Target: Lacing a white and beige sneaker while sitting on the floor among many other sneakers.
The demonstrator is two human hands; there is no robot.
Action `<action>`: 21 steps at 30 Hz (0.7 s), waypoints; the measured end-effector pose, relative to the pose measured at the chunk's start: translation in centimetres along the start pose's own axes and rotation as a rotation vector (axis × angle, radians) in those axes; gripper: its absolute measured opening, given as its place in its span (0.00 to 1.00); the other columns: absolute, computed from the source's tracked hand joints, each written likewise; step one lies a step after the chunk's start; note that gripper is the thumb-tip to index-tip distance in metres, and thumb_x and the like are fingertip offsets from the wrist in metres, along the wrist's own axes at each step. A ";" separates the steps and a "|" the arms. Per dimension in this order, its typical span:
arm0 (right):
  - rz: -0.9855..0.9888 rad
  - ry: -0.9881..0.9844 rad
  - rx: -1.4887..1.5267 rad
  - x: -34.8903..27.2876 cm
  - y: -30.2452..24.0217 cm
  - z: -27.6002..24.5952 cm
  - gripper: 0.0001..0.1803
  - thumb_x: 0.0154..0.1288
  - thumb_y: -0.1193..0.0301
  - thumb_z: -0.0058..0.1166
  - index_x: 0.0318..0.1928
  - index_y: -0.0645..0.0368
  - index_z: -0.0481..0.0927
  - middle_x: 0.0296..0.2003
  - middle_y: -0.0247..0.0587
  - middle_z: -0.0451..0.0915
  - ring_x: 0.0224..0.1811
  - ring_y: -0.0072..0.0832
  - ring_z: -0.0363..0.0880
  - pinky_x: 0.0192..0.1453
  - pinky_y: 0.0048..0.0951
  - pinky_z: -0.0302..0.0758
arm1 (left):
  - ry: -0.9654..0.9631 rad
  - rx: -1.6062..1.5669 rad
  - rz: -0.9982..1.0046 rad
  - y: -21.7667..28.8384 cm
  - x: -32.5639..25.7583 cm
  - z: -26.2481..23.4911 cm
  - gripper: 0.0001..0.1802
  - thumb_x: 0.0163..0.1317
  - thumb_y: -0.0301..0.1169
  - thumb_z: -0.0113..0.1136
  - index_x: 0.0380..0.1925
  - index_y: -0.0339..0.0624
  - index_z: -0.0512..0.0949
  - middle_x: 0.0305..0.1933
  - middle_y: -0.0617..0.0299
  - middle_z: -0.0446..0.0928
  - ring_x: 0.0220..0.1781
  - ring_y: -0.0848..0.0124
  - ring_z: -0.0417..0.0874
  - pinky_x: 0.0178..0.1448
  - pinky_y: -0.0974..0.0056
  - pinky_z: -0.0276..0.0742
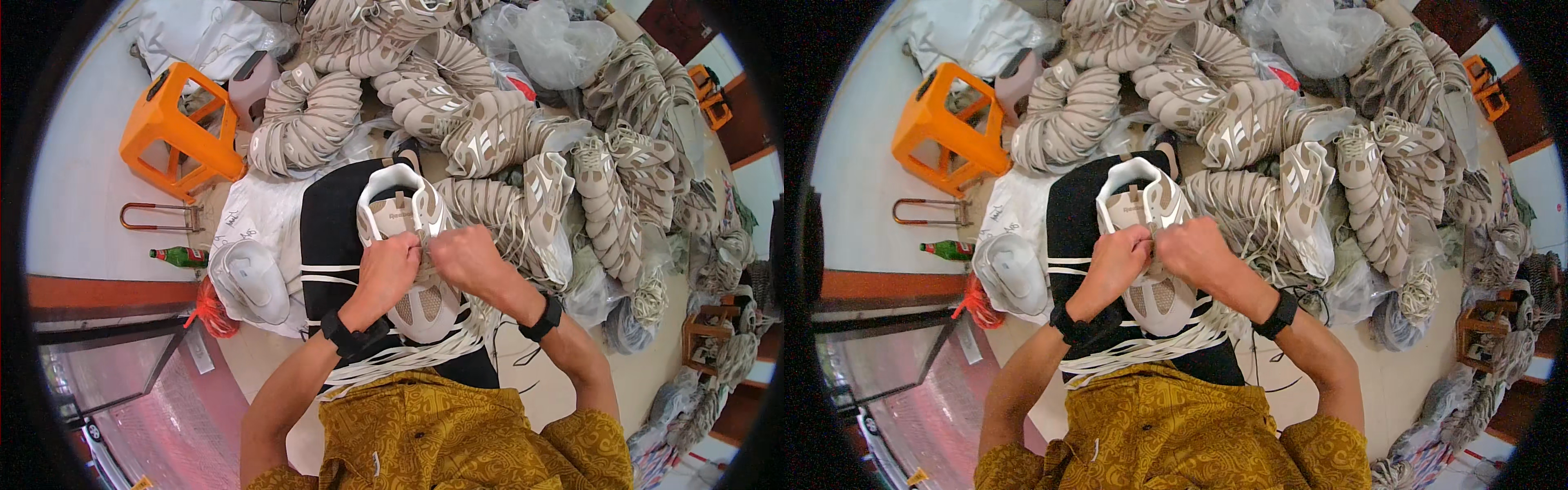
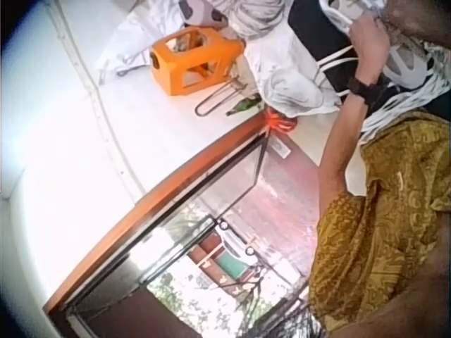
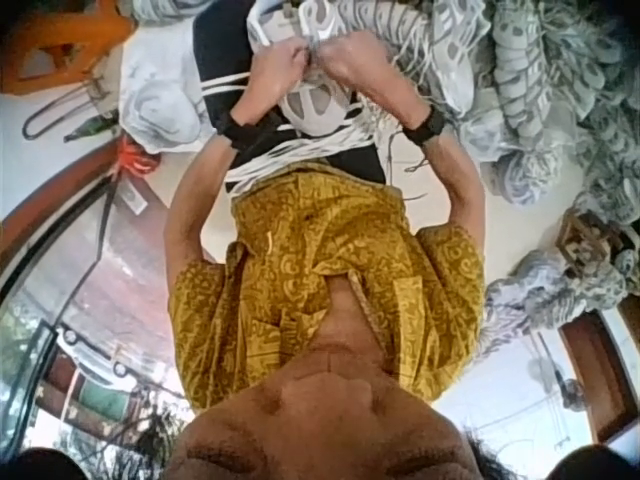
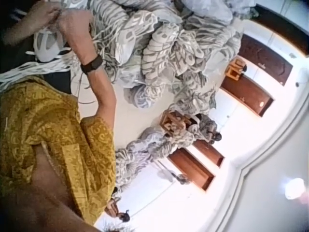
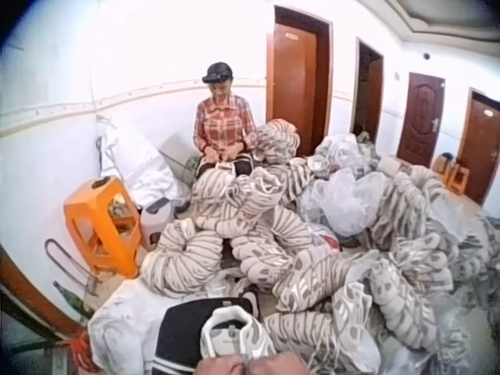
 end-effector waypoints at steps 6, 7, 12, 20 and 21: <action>-0.120 0.073 -0.030 0.3 -0.6 0.1 0.07 0.43 0.70 0.50 0.14 0.57 0.75 0.14 0.40 0.74 0.17 0.38 0.75 0.21 0.36 0.71 | 0.073 0.010 0.088 0.0 -0.4 0.0 0.08 0.53 0.26 0.47 0.29 0.38 0.76 0.21 0.50 0.75 0.24 0.56 0.78 0.31 0.60 0.72; -0.092 0.071 0.061 0.1 0.3 -0.1 0.07 0.43 0.70 0.51 0.15 0.57 0.74 0.15 0.40 0.73 0.19 0.36 0.75 0.23 0.34 0.71 | 0.077 -0.002 0.091 0.0 -0.4 -0.1 0.08 0.53 0.26 0.47 0.29 0.38 0.76 0.21 0.50 0.75 0.24 0.56 0.78 0.31 0.60 0.72; 0.144 -0.041 0.588 -0.5 2.5 0.9 0.07 0.44 0.67 0.54 0.17 0.56 0.75 0.17 0.39 0.73 0.23 0.34 0.75 0.27 0.32 0.71 | -0.030 -0.079 0.083 -0.3 0.1 -0.2 0.10 0.52 0.27 0.48 0.31 0.39 0.77 0.18 0.52 0.73 0.21 0.62 0.78 0.30 0.64 0.72; 0.148 0.111 0.506 -0.6 2.1 -0.4 0.16 0.42 0.70 0.56 0.37 0.55 0.73 0.26 0.41 0.75 0.27 0.41 0.75 0.30 0.38 0.72 | -0.159 0.152 0.108 0.8 1.5 -0.3 0.09 0.49 0.28 0.48 0.25 0.37 0.77 0.22 0.47 0.75 0.26 0.52 0.77 0.32 0.55 0.72; 0.122 0.109 0.545 -0.4 2.0 -0.6 0.21 0.42 0.71 0.56 0.42 0.54 0.72 0.28 0.41 0.75 0.28 0.40 0.75 0.31 0.38 0.72 | -0.205 0.206 0.124 1.0 1.7 -0.3 0.08 0.49 0.28 0.48 0.23 0.37 0.76 0.22 0.47 0.75 0.27 0.50 0.77 0.32 0.53 0.72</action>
Point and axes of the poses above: each hand's wrist, its own x-axis towards the middle knuckle, its own z-axis out of the palm, y = z × x, the point moved 2 cm from there along x, towards the middle knuckle
